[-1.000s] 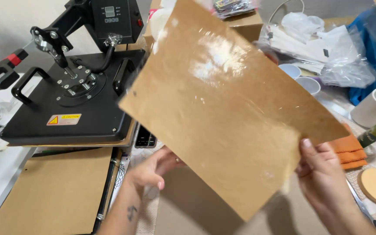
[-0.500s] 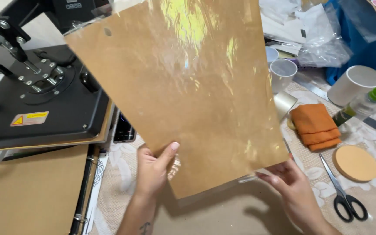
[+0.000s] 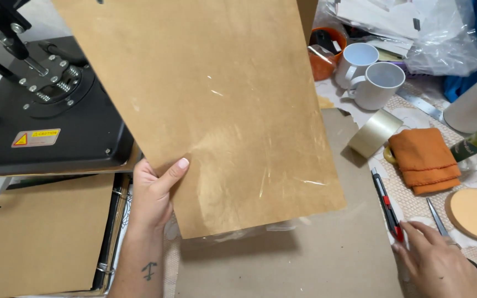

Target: The person applies clear packing tape to a sheet of brown paper placed on a cardboard surface. They use a utility knife to cut the tape and smooth it down, then use scissors to trim the excess tape from the edges of the paper.

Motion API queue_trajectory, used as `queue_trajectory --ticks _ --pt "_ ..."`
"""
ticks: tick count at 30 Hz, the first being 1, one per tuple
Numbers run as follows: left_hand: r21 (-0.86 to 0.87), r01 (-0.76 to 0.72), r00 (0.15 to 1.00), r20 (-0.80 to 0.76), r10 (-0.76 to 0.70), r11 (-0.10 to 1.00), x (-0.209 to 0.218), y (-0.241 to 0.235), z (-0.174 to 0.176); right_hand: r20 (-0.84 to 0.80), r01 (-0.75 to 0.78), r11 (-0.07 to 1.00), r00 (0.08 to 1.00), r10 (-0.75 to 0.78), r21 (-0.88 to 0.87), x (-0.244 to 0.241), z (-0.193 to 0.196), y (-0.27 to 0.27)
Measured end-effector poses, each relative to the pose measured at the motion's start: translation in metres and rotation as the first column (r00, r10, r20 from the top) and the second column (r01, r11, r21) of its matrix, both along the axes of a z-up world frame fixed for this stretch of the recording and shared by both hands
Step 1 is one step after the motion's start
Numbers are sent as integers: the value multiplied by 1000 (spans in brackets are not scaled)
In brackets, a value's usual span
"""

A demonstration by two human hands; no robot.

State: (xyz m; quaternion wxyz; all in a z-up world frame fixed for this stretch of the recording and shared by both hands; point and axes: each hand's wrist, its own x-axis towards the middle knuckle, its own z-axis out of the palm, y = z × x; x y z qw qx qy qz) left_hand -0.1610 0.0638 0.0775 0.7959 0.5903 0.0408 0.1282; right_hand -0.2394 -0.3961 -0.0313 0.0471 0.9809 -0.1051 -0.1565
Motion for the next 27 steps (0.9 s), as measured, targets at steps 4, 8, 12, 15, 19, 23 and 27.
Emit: queue_trajectory --ticks 4,8,12,15,19,23,27 --pt "-3 -25 1000 13 25 1000 1 8 4 31 -3 997 1000 0 80 -6 -28 -14" --pt "5 -55 998 -2 55 998 5 11 -1 252 6 975 965 -64 224 -23 12 9" --pt "65 -100 995 -13 101 993 7 11 -4 393 -231 940 912 119 251 -24 -19 -16" --pt "117 -120 993 6 120 986 7 5 -5 233 -97 919 972 6 383 -23 -2 -9" --pt "149 -85 996 13 85 985 8 9 -14 497 -284 863 866 45 417 -22 9 -20" --pt "209 -106 994 16 105 972 9 9 -15 256 93 994 961 -105 60 -22 41 -38" --pt "202 -137 990 2 140 970 7 6 -16 -45 204 976 978 -201 70 -25 42 -50"
